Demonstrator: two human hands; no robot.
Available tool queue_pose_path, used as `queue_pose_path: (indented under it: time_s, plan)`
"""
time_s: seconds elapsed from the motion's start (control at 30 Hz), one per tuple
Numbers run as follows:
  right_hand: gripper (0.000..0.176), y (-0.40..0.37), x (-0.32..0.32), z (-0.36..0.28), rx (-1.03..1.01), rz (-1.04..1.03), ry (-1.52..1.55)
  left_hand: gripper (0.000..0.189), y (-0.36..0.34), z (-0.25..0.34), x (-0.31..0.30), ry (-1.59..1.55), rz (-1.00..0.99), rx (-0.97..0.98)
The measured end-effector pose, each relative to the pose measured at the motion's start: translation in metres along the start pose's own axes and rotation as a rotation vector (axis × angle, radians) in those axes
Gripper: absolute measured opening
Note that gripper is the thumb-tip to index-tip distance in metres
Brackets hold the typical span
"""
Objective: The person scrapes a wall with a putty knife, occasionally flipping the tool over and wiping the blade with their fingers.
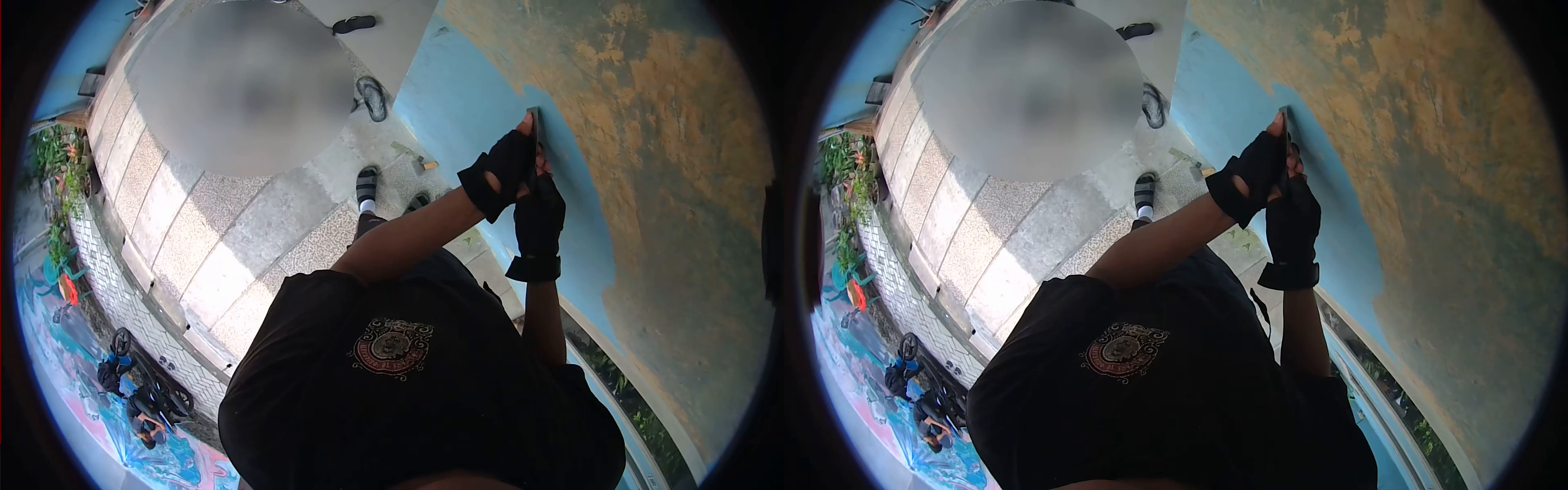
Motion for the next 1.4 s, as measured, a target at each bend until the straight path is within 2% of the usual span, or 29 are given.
queue_pose_path:
  time_s: [0.23,0.3,0.37,0.5,0.57,0.6,0.67,0.77,0.9,0.93,1.0,1.07,1.2,1.27,1.33,1.4]
  plan:
    - [0.039,0.007,0.002,-0.008,0.125,0.003,0.079,0.056,0.002,0.008,-0.002,-0.114,-0.076,-0.024]
    - [0.040,0.002,0.002,-0.008,0.138,0.030,0.080,0.056,-0.003,-0.001,0.003,-0.078,-0.030,-0.021]
    - [0.040,-0.002,0.000,-0.011,0.159,0.024,0.010,0.056,-0.006,0.001,0.004,-0.037,0.013,-0.021]
    - [0.038,-0.001,0.007,-0.020,0.125,0.084,-0.079,0.056,-0.010,0.005,0.002,-0.021,-0.023,-0.061]
    - [0.038,-0.003,0.005,-0.017,0.314,0.019,0.082,0.056,-0.014,0.005,0.002,0.010,-0.025,-0.065]
    - [0.038,-0.004,0.006,-0.014,0.313,0.028,0.081,0.057,-0.014,0.005,0.003,0.001,-0.016,-0.071]
    - [0.038,-0.004,0.012,-0.007,0.048,0.104,0.061,0.058,-0.010,0.011,0.004,-0.008,-0.010,-0.071]
    - [0.039,0.003,0.018,-0.014,0.127,0.102,0.083,0.059,-0.012,0.010,-0.001,-0.059,-0.073,-0.061]
    - [0.039,0.002,0.013,-0.026,0.046,0.119,-0.020,0.059,-0.012,0.012,0.003,0.058,0.028,-0.066]
    - [0.039,0.001,0.014,-0.025,0.124,0.093,0.005,0.059,-0.013,0.011,0.002,0.112,0.075,-0.049]
    - [0.039,0.004,0.016,-0.022,0.201,0.076,0.021,0.059,-0.011,0.019,-0.002,0.074,0.020,-0.081]
    - [0.038,0.003,0.020,-0.026,0.108,0.110,-0.061,0.059,-0.015,0.015,-0.003,0.023,-0.019,-0.118]
    - [0.037,-0.001,0.025,-0.023,0.164,0.124,-0.008,0.060,-0.016,0.021,-0.002,0.090,0.001,-0.112]
    - [0.037,-0.004,0.032,-0.017,0.020,0.197,-0.154,0.059,-0.011,0.021,-0.006,0.115,-0.013,-0.098]
    - [0.037,-0.002,0.026,-0.024,0.092,0.150,-0.101,0.059,-0.010,0.020,-0.010,0.042,-0.056,-0.133]
    - [0.038,-0.004,0.026,-0.025,0.154,0.118,-0.038,0.059,-0.012,0.015,-0.008,0.059,-0.011,-0.141]
Point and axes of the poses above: each hand's wrist, its own y-axis towards the middle knuckle, its own x-axis out of the palm, z = x × y, the point moved 2 cm from there along y, towards the middle knuckle, and after that the axes turned 9 degrees about -x, right-handed, at the moved point
